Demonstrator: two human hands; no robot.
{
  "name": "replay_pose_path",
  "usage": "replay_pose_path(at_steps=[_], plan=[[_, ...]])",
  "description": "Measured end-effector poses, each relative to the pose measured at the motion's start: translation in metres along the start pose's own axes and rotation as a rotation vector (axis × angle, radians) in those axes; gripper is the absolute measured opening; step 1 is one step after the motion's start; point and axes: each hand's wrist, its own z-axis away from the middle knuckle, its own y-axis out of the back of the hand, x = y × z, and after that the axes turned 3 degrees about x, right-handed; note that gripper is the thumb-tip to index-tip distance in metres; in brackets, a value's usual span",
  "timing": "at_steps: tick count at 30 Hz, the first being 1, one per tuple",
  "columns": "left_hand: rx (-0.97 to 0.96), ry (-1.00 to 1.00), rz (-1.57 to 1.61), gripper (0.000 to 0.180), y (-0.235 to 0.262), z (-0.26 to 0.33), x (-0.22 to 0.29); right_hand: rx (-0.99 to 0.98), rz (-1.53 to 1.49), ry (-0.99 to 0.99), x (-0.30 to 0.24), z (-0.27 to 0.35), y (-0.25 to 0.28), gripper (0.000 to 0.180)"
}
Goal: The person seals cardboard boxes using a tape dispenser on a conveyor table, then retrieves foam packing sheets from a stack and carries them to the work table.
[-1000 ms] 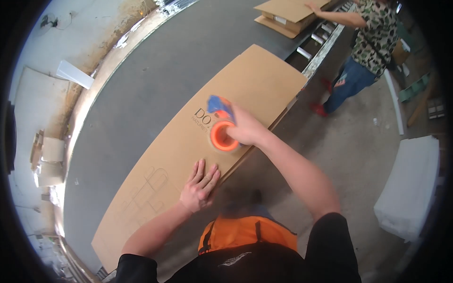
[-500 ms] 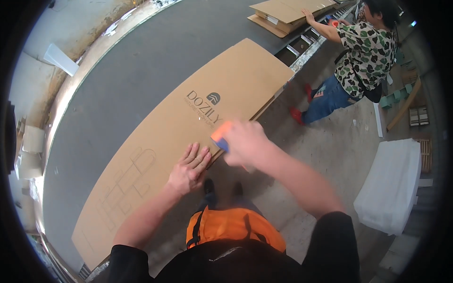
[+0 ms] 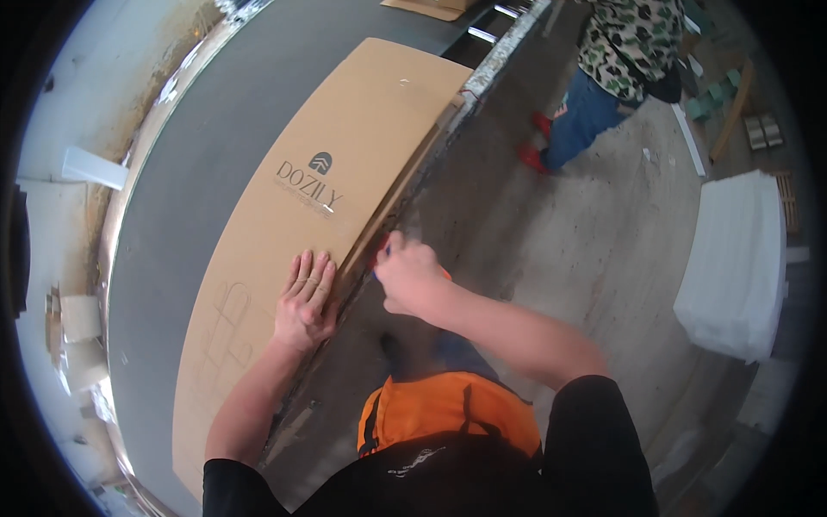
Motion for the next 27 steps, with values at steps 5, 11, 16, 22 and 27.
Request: replay_pose_path(at_steps=[5, 11, 16, 22, 27], plan=[[-0.193, 0.339, -0.032, 0.102, 0.021, 0.028, 0.007, -0.141, -0.321, -0.365, 0.014, 0.116, -0.072, 0.058], [-0.321, 0.183, -0.186, 0.098, 0.098, 0.252, -0.016, -0.071, -0.554, -0.817, -0.013, 0.246, -0.115, 0.053], [-0.235, 0.147, -0.145, 0.087, 0.086, 0.262, -0.018, 0.319, -0.700, -0.573, -0.089, 0.211, -0.078, 0.063], [-0.019, 0.148, -0.047, 0.067, 0.078, 0.290, -0.028, 0.522, -0.445, 0.065, -0.227, 0.070, 0.019, 0.046], [0.082, 0.113, -0.047, 0.054, 0.083, 0.308, -0.031, 0.058, -0.202, 0.163, -0.319, -0.026, 0.077, 0.034]])
